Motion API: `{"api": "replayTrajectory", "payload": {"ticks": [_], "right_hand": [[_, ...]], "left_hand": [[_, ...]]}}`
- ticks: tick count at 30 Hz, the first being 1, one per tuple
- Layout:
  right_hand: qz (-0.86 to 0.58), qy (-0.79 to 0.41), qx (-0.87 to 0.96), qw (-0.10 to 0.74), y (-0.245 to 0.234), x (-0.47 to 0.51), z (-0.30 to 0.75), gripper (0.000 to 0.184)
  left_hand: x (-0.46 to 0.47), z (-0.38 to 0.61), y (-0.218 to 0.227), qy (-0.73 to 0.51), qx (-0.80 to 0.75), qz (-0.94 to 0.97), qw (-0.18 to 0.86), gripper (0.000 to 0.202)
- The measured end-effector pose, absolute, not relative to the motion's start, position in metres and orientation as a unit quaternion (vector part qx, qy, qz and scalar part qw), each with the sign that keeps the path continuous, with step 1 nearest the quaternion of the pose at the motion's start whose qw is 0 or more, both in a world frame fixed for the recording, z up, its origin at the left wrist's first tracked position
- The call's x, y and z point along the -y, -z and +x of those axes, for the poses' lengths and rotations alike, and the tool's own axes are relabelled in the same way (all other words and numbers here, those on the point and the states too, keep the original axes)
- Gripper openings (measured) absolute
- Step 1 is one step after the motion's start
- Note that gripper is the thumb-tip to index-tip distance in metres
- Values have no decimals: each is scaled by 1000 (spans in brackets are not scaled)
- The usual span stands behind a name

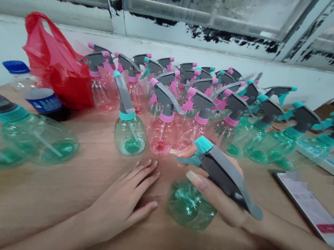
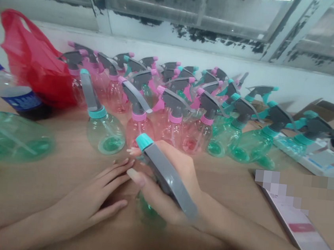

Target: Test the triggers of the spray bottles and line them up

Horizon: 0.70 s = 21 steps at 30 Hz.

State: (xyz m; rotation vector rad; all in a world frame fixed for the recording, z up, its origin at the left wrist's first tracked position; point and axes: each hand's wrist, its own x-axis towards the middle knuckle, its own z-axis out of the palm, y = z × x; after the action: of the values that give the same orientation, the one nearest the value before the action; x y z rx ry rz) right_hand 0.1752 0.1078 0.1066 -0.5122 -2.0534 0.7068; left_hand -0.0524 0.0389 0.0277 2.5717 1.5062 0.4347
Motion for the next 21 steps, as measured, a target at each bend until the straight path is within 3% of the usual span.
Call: {"api": "replayTrajectory", "payload": {"ticks": [6, 15, 21], "right_hand": [[-195, -277, 814, 472, -104, -107, 172, 19], [-212, -335, 797, 456, -99, -104, 173, 21], [-213, -324, 804, 450, -101, -104, 174, 9]], "left_hand": [[-39, -53, -27, -151, -497, 853, 58, 57], [-39, -53, -27, -132, -494, 858, 43, 53], [-39, -53, -26, -140, -494, 857, 49, 53]]}}
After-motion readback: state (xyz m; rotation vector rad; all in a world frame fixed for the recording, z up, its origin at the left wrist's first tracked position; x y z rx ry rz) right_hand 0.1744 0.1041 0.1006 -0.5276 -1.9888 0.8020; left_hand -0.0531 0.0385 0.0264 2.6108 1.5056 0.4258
